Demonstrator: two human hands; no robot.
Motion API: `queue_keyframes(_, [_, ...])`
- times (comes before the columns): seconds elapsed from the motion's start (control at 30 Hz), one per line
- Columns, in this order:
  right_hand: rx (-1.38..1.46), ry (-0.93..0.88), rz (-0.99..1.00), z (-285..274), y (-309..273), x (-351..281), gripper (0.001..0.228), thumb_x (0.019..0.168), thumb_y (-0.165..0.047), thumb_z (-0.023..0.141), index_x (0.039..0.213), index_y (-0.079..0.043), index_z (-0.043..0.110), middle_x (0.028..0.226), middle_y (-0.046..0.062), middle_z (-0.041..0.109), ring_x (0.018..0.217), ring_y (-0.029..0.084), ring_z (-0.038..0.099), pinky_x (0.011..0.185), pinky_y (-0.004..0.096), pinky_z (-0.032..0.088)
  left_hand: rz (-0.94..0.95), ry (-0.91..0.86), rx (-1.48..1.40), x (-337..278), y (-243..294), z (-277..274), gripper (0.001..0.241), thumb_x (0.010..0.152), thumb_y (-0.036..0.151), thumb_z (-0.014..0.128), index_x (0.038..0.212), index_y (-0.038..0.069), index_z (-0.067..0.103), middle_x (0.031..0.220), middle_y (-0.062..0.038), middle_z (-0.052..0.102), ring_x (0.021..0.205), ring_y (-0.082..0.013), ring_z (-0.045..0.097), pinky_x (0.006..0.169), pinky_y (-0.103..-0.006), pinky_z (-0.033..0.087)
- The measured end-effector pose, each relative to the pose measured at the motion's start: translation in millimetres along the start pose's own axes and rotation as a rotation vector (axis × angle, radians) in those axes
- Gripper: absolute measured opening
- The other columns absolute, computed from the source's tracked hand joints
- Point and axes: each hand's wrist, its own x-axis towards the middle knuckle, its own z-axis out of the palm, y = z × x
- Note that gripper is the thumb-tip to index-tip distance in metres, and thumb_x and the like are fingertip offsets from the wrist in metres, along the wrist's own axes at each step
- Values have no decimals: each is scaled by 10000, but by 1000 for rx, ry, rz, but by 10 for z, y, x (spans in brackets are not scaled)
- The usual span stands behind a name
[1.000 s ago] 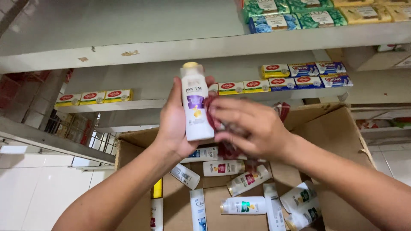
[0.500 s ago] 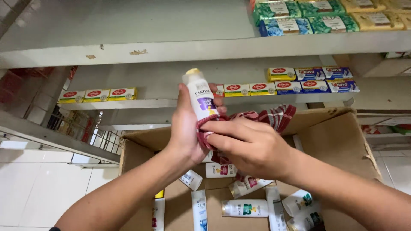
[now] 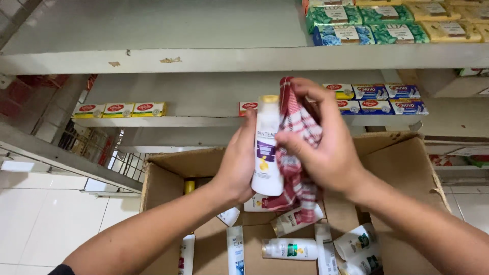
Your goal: The person is wiping down bottles of shampoo and placing them onto a grocery store shelf from a cardboard box.
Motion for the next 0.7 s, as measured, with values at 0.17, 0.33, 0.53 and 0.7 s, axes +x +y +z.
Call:
queue_keyframes(0.17, [180, -68, 114, -129, 72, 44, 718, 887, -184, 815, 1450, -10, 404, 1468, 141, 519, 1397, 231, 520, 1206, 369, 410, 61, 54, 149, -67, -6, 112, 536, 1073, 540, 379, 1184, 61, 592, 872, -27, 635, 713, -95, 616, 625, -279, 542])
queue_keyframes(0.33, [197, -209, 103, -273, 40, 120, 766, 802, -197, 873, 1392, -31, 414, 1377, 120, 562, 1319, 204, 554, 1129, 346, 440, 243, 9, 346, -103, -60, 93, 494, 1102, 502, 347, 1193, 72, 573, 910, -19, 614, 794, -83, 590, 718, -262, 528])
queue_keyframes(0.53, [-9, -124, 153, -327, 70, 70, 457, 864, -186, 857, 1216, -53, 598, 1088, 58, 681, 979, 140, 641, 880, 279, 528, 348, 2, 822, -118, 11, 143, 455, 1119, 438, 311, 1217, 61, 547, 932, -79, 628, 851, -156, 603, 792, -313, 525])
queue_keyframes(0.7, [-136, -192, 216, -321, -144, 224, 488, 785, -258, 879, 1137, -54, 609, 984, 30, 686, 851, 105, 665, 741, 263, 543, 375, -69, 1044, -72, 51, 97, 418, 1130, 397, 323, 1203, 51, 546, 961, -145, 659, 884, -251, 674, 827, -359, 541])
